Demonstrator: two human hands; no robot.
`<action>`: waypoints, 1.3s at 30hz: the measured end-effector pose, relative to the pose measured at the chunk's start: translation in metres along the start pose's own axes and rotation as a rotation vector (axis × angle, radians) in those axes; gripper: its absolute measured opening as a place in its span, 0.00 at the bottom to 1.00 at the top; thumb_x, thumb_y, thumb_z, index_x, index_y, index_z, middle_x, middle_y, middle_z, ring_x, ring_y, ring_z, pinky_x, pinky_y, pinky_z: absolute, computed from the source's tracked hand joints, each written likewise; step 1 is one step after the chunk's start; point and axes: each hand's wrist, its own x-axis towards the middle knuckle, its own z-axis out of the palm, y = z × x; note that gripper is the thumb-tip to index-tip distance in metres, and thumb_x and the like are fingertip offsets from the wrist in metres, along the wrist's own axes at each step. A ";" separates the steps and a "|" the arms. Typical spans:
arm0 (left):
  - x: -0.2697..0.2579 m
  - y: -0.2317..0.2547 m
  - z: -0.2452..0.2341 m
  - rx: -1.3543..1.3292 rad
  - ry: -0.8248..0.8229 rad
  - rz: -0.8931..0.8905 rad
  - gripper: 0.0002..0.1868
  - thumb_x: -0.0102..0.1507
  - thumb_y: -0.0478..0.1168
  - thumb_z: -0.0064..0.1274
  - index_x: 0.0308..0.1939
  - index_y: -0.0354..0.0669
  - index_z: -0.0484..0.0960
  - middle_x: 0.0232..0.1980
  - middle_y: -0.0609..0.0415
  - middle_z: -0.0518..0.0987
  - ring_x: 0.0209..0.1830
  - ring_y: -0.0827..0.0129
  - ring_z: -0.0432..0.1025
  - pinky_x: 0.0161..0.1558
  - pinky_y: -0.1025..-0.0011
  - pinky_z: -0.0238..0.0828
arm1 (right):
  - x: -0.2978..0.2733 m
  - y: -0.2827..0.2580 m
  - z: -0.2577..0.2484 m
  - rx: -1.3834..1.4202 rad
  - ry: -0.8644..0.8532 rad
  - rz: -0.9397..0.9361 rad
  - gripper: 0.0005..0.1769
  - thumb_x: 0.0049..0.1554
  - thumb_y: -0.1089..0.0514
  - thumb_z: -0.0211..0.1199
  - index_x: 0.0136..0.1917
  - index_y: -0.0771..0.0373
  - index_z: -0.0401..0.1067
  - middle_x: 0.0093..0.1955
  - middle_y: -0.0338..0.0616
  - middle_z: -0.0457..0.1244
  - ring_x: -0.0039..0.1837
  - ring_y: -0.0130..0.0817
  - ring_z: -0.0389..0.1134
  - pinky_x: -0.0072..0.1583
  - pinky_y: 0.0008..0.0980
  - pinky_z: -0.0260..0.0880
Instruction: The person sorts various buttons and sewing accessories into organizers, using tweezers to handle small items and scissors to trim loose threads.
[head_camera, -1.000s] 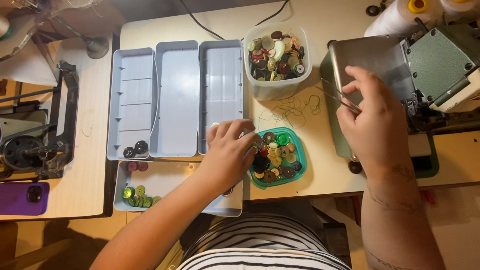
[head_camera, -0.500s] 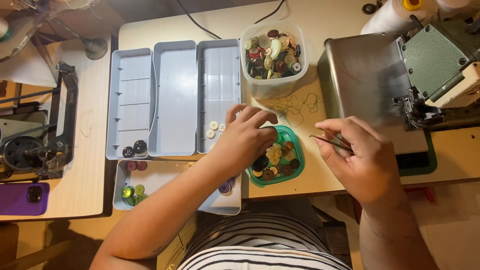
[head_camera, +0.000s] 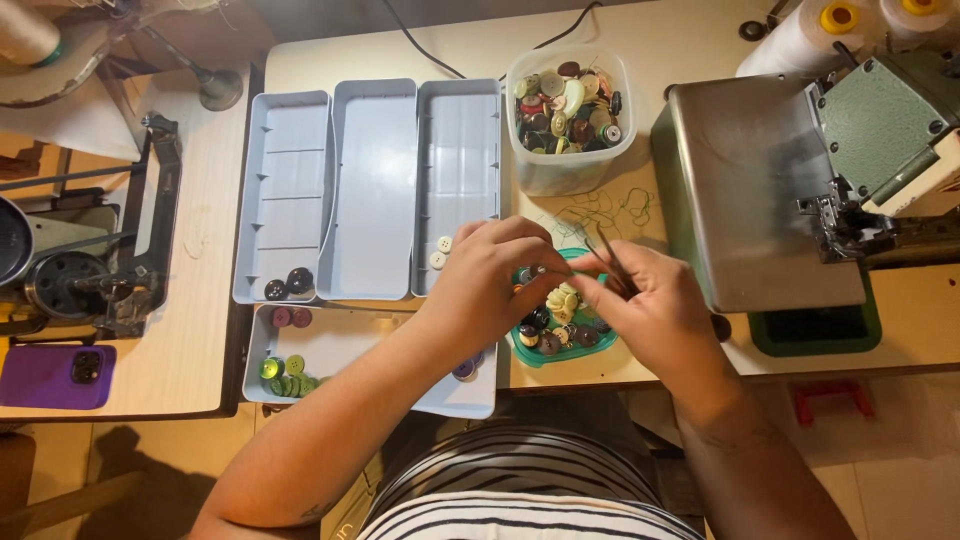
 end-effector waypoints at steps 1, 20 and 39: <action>0.000 0.001 -0.001 -0.026 0.006 -0.011 0.03 0.63 0.43 0.62 0.40 0.56 0.84 0.45 0.61 0.80 0.46 0.61 0.78 0.55 0.54 0.66 | 0.002 0.001 -0.002 0.002 0.018 -0.001 0.02 0.56 0.62 0.70 0.44 0.57 0.81 0.25 0.38 0.58 0.33 0.23 0.56 0.35 0.26 0.58; -0.006 -0.010 0.017 -0.135 -0.151 -0.047 0.04 0.62 0.38 0.58 0.40 0.51 0.82 0.35 0.57 0.81 0.41 0.55 0.78 0.47 0.59 0.71 | 0.004 -0.011 -0.002 0.816 0.020 -0.076 0.04 0.65 0.62 0.57 0.48 0.62 0.63 0.39 0.61 0.70 0.34 0.37 0.74 0.29 0.13 0.44; -0.052 -0.027 -0.017 -1.185 -0.198 -0.482 0.12 0.68 0.42 0.55 0.53 0.44 0.72 0.36 0.54 0.74 0.31 0.72 0.72 0.38 0.78 0.71 | 0.015 -0.032 -0.003 0.823 0.159 -0.068 0.06 0.65 0.54 0.59 0.51 0.53 0.63 0.39 0.48 0.64 0.37 0.35 0.66 0.35 0.20 0.52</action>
